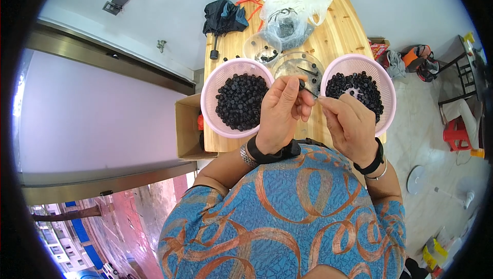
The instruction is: The recorder is sorting small black eyelets or shoe components from one bowl into others while seated at a workshop table.
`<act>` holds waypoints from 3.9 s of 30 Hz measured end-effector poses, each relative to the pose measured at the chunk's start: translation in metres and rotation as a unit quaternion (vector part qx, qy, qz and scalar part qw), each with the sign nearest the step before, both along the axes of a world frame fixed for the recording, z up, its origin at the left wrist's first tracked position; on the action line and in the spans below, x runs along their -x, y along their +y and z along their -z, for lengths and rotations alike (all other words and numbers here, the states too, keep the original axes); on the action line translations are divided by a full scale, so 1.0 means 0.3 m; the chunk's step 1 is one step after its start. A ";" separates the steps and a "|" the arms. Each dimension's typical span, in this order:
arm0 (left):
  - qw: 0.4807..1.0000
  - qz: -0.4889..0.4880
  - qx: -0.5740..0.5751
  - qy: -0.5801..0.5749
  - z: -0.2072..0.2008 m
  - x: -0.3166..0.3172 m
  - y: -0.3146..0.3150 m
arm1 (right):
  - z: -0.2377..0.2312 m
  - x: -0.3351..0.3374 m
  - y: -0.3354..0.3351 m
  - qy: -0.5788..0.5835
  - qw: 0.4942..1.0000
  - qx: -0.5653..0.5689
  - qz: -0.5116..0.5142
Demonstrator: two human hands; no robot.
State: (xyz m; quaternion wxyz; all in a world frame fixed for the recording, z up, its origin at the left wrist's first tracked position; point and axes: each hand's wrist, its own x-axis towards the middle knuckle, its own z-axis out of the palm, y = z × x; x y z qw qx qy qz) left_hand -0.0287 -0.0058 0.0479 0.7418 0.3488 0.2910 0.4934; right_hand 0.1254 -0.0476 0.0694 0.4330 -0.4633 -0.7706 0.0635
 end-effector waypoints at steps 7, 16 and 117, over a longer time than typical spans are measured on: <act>0.990 -0.006 0.090 -0.108 -0.008 -0.017 0.012 | 0.102 0.031 0.027 -0.011 0.988 -0.144 0.051; 0.964 0.104 0.147 -0.196 0.012 0.019 0.017 | 0.088 -0.020 0.033 0.103 0.993 -0.051 -0.023; 0.990 -0.020 -0.116 0.074 0.039 0.163 0.032 | 0.111 0.120 0.065 0.412 0.882 0.225 -0.045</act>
